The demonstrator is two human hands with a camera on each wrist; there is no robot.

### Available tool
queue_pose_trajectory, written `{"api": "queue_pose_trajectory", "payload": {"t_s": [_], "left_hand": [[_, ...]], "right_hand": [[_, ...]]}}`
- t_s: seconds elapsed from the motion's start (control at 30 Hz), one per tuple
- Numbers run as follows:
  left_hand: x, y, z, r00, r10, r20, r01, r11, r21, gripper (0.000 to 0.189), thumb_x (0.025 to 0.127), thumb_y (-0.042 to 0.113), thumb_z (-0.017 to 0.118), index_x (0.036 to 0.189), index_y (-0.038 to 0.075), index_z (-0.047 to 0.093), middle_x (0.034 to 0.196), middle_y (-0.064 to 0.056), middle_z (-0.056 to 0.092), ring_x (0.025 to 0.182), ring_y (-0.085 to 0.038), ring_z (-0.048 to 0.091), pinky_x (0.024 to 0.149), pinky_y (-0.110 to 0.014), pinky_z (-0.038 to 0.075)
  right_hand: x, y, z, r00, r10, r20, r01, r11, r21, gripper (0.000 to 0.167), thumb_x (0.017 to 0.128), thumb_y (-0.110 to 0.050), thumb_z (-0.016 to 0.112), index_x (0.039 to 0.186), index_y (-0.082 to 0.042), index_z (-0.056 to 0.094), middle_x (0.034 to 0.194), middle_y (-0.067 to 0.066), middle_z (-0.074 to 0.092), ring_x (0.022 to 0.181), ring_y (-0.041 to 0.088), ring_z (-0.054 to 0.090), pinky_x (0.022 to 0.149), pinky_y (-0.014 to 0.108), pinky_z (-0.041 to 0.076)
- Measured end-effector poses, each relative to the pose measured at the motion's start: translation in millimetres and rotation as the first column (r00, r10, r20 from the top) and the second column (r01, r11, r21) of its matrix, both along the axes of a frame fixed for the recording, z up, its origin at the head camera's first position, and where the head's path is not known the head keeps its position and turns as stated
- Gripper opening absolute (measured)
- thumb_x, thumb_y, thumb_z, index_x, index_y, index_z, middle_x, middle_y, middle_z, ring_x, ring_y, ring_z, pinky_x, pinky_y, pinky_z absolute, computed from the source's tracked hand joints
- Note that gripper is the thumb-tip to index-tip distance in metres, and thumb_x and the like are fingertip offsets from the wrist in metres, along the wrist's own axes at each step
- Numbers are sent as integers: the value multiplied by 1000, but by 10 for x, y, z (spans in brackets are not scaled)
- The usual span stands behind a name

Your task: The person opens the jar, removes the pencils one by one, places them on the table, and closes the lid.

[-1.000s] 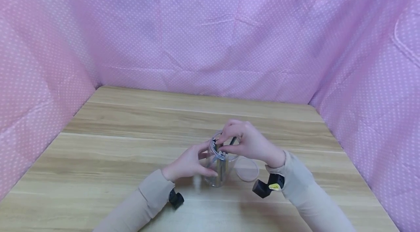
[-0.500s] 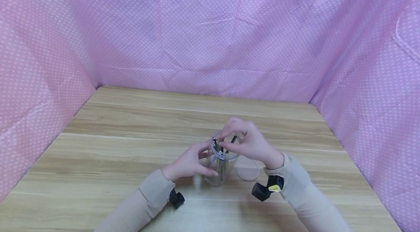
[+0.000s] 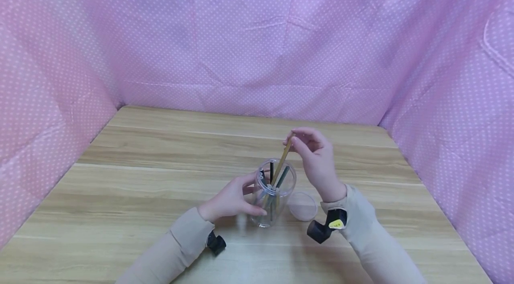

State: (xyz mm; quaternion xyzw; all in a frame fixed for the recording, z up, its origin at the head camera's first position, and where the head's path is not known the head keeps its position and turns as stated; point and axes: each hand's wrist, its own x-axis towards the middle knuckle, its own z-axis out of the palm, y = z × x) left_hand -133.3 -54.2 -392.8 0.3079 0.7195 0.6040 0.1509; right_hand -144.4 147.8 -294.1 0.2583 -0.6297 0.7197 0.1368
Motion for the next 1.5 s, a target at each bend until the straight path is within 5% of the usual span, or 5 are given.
{"api": "queue_pose_trajectory", "payload": {"t_s": [0.3,0.8,1.27,1.5], "left_hand": [[-6,4,0,1000,7,-11,-7,1000,-11,83,69,9,82,142,12,43,144,-6,47,132,-29,43,110,-48,37],[-30,11,-8,999,13,-44,-14,1000,-19,82,69,10,83,141,9,44,138,-7,53,125,-28,51,108,-43,41],[-12,4,1,999,14,-37,-16,999,-39,85,70,12,82,144,14,40,140,-6,51,126,-29,50,108,-47,40],[-6,7,0,999,2,-36,-2,1000,-4,86,68,9,83,143,12,41,141,-7,50,126,-30,50,109,-46,38]], "right_hand": [[-52,-8,3,995,-64,71,61,997,50,35,93,3,50,101,-28,64,91,-4,65,82,8,65,75,25,59],[-97,-38,18,987,18,162,-26,999,44,26,96,-3,45,103,-24,59,91,-4,62,74,10,68,70,33,61],[-122,-60,29,988,47,145,-54,998,45,28,97,-3,46,104,-26,60,95,-7,70,75,10,69,66,32,61],[-255,-54,165,982,-19,186,16,1000,17,25,97,-3,45,102,-23,60,94,-5,69,74,10,67,66,32,61]]}}
